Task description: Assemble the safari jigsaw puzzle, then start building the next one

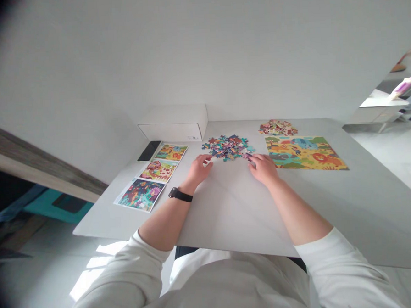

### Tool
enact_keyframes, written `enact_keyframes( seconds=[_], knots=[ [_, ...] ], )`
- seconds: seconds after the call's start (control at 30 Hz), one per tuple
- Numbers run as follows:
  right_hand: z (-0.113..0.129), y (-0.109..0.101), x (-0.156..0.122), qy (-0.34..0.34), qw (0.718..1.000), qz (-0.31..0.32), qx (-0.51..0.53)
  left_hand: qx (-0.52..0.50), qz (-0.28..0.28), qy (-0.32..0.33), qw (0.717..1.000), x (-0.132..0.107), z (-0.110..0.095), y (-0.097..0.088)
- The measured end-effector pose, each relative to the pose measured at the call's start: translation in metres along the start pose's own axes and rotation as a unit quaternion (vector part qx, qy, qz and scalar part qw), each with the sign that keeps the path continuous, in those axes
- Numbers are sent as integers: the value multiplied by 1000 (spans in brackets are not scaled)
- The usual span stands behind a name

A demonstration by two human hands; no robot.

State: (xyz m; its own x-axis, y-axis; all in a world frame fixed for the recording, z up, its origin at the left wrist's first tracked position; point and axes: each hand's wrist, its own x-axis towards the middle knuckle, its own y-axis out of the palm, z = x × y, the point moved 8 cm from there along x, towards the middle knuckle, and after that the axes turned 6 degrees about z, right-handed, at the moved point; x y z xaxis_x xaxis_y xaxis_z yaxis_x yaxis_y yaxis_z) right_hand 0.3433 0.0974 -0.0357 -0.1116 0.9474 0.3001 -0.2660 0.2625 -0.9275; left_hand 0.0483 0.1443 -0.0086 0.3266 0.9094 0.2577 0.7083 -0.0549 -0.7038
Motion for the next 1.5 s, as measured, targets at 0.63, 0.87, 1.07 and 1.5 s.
enact_keyframes(
  seconds=[0.63,0.87,1.07,1.5],
  knots=[
    [0,-6,-8,53,998,-5,24,98,32,17,995,1,4,17],
    [15,-4,-4,-37,993,43,100,91,33,13,995,2,3,17],
    [21,-11,-8,-21,997,37,59,91,29,13,995,0,-2,12],
    [25,-13,-9,20,963,55,265,-5,56,83,995,-9,-30,18]
  ],
)
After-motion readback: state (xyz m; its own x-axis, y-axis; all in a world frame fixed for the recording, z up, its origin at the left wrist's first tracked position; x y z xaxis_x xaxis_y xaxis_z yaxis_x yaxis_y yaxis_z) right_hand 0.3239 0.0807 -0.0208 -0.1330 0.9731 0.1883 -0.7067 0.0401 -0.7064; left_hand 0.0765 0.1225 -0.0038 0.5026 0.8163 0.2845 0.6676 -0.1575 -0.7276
